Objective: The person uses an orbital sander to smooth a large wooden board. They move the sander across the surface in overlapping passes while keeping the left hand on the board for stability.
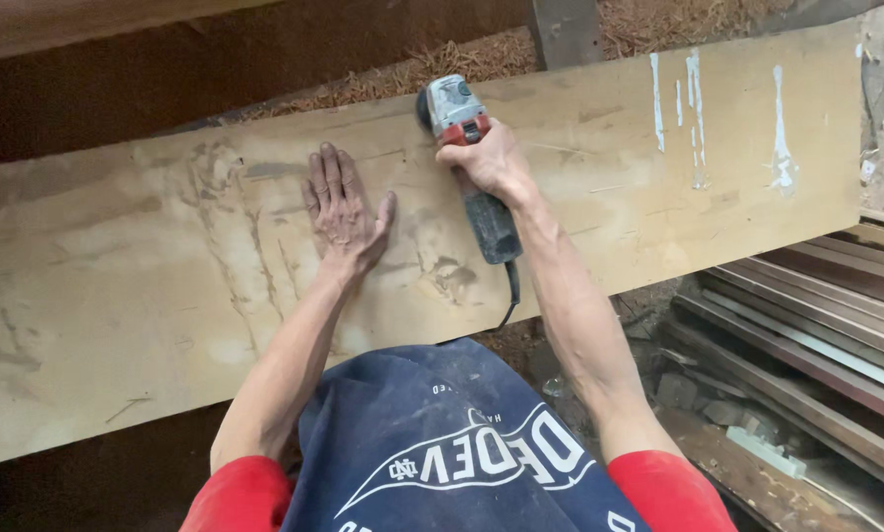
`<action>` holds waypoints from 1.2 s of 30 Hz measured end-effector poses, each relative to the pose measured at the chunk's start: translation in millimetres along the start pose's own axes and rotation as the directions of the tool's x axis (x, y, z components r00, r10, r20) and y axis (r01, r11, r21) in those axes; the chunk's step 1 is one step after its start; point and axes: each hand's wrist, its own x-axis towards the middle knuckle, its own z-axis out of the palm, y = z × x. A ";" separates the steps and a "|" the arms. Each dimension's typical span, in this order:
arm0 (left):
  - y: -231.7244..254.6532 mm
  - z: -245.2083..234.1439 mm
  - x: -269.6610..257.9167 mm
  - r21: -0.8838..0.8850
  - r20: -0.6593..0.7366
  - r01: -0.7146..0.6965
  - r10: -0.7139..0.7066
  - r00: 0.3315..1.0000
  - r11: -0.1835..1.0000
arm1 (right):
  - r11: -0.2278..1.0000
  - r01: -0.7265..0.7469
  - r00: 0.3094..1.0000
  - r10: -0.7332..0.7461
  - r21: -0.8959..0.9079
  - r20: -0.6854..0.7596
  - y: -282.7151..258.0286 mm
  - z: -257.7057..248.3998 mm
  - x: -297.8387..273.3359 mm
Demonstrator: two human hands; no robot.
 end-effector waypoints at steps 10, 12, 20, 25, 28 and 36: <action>-3.4 -1.3 22.6 0.045 -0.063 0.000 0.003 0.998 0.999 | 0.977 -0.088 0.983 0.117 0.195 -0.140 41.8 -89.0 26.7; -4.2 -1.5 21.8 0.042 -0.070 0.000 0.003 0.998 0.999 | 0.977 -0.124 0.973 0.154 0.176 -0.171 42.9 -94.8 29.4; -9.5 4.3 21.9 0.014 -0.159 -0.029 0.031 0.987 0.999 | 0.988 -0.055 0.997 0.063 0.145 -0.052 14.0 -37.8 19.6; -17.6 11.4 15.1 -0.035 -0.325 -0.090 0.074 0.943 0.995 | 0.997 0.062 0.997 -0.064 0.056 0.034 -20.3 26.0 6.0; -21.5 16.9 13.1 -0.073 -0.423 -0.131 0.088 0.902 0.989 | 0.998 0.061 0.992 -0.061 0.002 0.110 -39.4 51.7 -0.2; -20.4 19.1 19.1 -0.095 -0.470 -0.122 0.063 0.880 0.988 | 0.992 0.102 0.984 -0.089 -0.073 0.157 -58.8 69.2 -8.7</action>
